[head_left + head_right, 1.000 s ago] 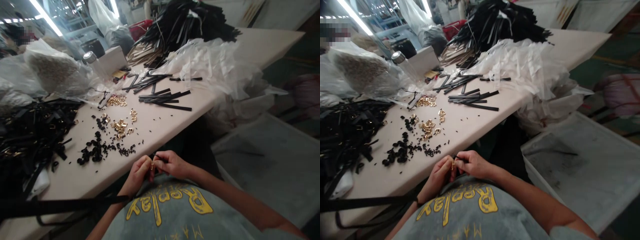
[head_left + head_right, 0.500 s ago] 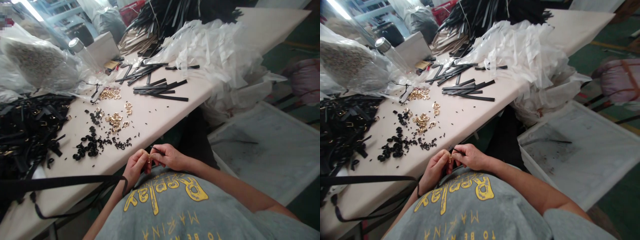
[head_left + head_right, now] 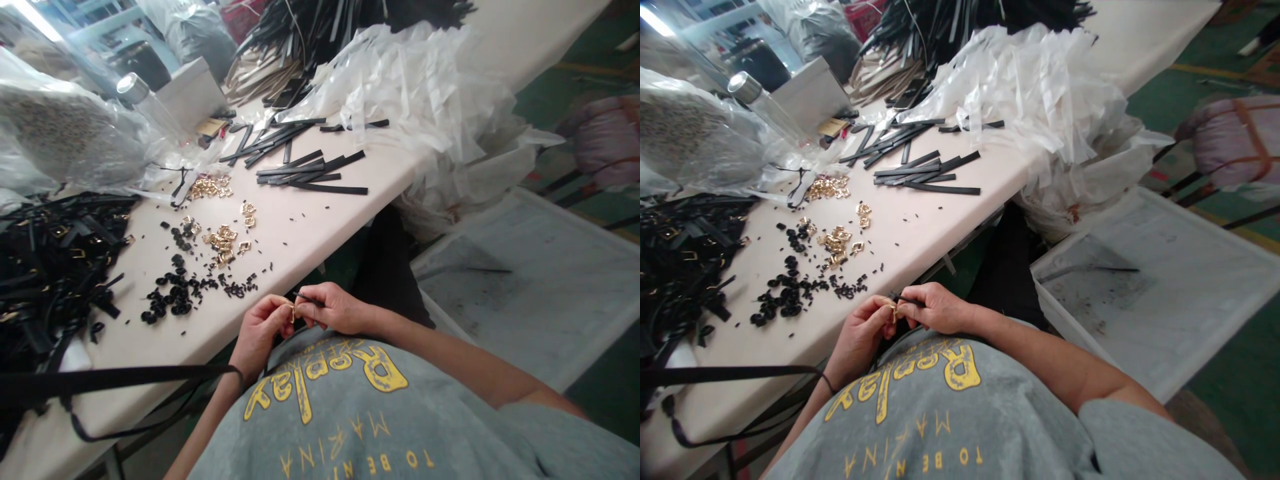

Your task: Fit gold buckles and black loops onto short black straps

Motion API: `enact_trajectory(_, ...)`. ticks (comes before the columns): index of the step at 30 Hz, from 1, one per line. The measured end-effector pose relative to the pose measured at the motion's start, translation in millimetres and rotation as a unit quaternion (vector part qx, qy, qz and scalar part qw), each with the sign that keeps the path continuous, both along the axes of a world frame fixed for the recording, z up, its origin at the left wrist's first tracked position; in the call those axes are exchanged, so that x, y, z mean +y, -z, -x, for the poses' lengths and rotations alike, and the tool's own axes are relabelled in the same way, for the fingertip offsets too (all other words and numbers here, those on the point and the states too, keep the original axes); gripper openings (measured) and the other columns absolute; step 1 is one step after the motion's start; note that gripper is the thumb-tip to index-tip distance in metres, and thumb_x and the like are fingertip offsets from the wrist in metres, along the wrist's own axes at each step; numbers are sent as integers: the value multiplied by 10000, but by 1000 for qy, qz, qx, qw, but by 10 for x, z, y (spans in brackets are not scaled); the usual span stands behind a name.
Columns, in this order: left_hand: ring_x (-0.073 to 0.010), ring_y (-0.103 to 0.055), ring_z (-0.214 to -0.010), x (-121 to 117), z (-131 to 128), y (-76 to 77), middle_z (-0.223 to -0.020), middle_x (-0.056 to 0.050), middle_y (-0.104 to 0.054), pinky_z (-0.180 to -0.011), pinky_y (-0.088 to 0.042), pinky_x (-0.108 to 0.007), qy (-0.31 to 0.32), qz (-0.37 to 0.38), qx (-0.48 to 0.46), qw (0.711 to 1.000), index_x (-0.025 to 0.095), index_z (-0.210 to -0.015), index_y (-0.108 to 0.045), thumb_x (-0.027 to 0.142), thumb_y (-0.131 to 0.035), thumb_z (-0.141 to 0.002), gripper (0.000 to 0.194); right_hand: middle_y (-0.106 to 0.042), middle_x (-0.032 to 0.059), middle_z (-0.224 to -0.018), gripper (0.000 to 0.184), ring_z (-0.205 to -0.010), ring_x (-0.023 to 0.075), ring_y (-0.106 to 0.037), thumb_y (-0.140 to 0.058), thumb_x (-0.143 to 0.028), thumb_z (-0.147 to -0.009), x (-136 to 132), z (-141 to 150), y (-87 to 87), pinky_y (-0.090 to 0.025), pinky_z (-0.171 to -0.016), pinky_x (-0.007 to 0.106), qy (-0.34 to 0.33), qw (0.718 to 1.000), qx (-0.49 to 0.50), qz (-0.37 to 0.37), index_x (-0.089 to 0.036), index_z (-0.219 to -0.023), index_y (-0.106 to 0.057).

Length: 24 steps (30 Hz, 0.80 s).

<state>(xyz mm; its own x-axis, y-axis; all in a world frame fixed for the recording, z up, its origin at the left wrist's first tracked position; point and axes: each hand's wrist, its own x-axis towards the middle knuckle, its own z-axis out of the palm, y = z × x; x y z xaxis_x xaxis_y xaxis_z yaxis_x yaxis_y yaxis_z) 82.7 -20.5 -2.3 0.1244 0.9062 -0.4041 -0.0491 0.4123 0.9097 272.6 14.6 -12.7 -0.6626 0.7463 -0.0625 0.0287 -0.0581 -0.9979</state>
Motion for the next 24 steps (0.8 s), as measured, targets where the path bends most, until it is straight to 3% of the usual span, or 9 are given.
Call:
enact_trajectory(12,-85,-516,-501,23,-37,-89,-631,5,-632,-493,-415,-196,-23,-43,71,996,146,-819,-694,407,-756,-755,276,-550,-43,-620,473,-467,58,-449,-561,-620,-881,-38,66,79,-372,-453,187,18,997,39,60,-158,-778,-543)
enact_trajectory(19,-77,-539,-541,12,21,-97,-685,0,-665,-523,-441,-177,-4,-21,19,1000,156,-907,-717,365,-769,-776,252,-547,-42,-626,411,-467,57,-451,-536,-551,-915,-41,46,54,-377,-454,186,27,999,30,35,-166,-771,-526)
enact_trajectory(24,-96,-582,-606,-2,51,-141,-785,-28,-711,-578,-495,-193,7,-34,41,999,159,-930,-727,360,-791,-757,272,-545,-43,-632,370,-464,59,-452,-519,-507,-931,-46,45,54,-376,-450,183,37,999,26,13,-173,-772,-520)
